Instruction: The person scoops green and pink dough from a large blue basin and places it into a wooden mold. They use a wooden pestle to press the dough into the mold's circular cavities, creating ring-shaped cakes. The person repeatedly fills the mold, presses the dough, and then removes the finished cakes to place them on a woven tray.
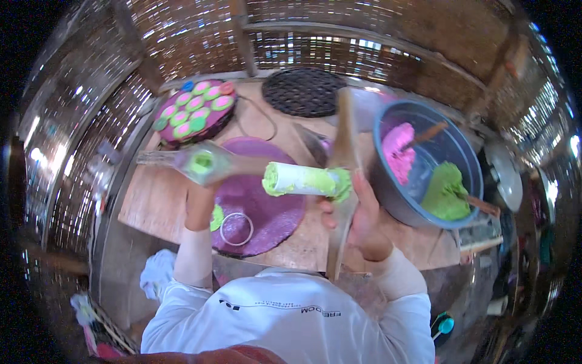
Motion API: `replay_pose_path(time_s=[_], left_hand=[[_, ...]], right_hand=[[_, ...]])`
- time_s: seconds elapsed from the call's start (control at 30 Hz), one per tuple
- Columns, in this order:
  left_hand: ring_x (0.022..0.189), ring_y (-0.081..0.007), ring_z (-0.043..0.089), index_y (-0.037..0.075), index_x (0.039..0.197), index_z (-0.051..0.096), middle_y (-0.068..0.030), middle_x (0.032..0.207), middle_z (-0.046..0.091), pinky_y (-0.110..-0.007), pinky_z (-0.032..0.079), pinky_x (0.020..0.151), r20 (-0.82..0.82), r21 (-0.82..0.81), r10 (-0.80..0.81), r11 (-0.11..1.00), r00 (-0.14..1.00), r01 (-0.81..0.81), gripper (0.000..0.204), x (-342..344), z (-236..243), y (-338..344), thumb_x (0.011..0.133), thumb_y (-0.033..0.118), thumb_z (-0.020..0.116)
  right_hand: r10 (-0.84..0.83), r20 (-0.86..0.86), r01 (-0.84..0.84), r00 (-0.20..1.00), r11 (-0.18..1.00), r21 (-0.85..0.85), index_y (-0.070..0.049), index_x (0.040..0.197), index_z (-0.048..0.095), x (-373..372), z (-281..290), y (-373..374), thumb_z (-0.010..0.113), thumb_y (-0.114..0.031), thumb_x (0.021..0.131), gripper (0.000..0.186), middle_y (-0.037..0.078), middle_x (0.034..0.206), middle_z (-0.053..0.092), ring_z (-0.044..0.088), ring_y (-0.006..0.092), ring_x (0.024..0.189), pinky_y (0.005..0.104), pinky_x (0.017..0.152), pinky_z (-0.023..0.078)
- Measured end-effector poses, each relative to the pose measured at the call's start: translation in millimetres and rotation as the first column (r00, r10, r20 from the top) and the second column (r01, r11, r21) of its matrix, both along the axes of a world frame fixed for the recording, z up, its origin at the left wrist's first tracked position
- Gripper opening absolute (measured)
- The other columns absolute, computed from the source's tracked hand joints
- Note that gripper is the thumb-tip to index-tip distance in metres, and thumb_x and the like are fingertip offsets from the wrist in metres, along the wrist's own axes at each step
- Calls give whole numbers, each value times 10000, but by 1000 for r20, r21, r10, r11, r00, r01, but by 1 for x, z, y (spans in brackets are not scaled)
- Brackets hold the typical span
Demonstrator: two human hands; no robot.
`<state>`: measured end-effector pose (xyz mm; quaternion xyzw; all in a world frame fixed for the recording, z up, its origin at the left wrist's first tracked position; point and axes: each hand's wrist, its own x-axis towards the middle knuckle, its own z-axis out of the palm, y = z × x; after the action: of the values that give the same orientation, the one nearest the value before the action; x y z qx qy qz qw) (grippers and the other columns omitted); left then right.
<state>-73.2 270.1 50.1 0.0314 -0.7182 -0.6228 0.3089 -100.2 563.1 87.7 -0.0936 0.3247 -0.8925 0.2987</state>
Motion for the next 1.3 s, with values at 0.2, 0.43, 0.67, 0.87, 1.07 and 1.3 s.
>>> replay_pose_path(time_s=[0.2, 0.43, 0.67, 0.87, 1.07, 1.3], left_hand=[[757, -232, 604, 74, 828, 628, -74, 799, 627, -330, 459, 662, -66, -683, 70, 725, 995, -96, 363, 55, 34, 30, 595, 317, 763], [601, -265, 567, 134, 798, 648, -72, 674, 595, -390, 394, 593, 79, -802, 149, 597, 986, -26, 344, 82, 37, 32, 572, 388, 701], [801, -282, 623, 78, 994, 620, -124, 915, 635, -361, 480, 672, 250, -594, 87, 800, 964, 82, 459, 98, -1, 56, 596, 286, 716], [824, -292, 616, 61, 1018, 599, -143, 935, 627, -355, 475, 709, 330, -413, 52, 906, 943, 94, 473, 78, -22, 19, 608, 260, 727], [1250, -286, 308, -25, 1263, 343, -111, 1276, 431, -391, 321, 982, -150, -28, -433, 900, 889, 434, 742, 57, 42, -53, 744, 428, 619], [1142, -322, 436, 35, 1299, 332, -104, 1141, 496, -432, 314, 986, -881, 214, -412, 90, 232, 973, 784, 17, 5, -89, 774, 602, 468]], right_hand=[[92, -751, 310, 654, 872, 378, -5, 1307, 212, 1, 31, -48, 565, -399, 795, 737, 80, 958, 459, 461, 108, 722, 243, 600, 429], [434, -865, 398, 251, 768, 501, 81, 1325, 142, 13, 51, -69, 679, -383, 678, 960, 281, 1324, 281, 325, 386, 1224, 400, 1003, 271], [533, -839, 370, 108, 762, 532, 99, 1322, 121, 30, 2, -85, 760, -272, 643, 1004, 277, 1318, 288, 365, 379, 1196, 353, 998, 290], [771, -17, -550, 636, 469, 691, 54, 1269, 342, -4, 6, -89, 586, -373, 812, 672, 165, 1195, 483, 477, 244, 1098, 324, 918, 377], [860, -61, -602, 507, 404, 689, -31, 1281, 331, -25, 27, -88, 503, -580, 762, 775, 155, 1062, 517, 530, 237, 927, 345, 810, 424], [933, 138, -671, 334, 132, 730, -20, 1218, 419, -52, 5, -110, 421, -600, 814, 707, 119, 1042, 549, 539, 198, 927, 318, 798, 434]])
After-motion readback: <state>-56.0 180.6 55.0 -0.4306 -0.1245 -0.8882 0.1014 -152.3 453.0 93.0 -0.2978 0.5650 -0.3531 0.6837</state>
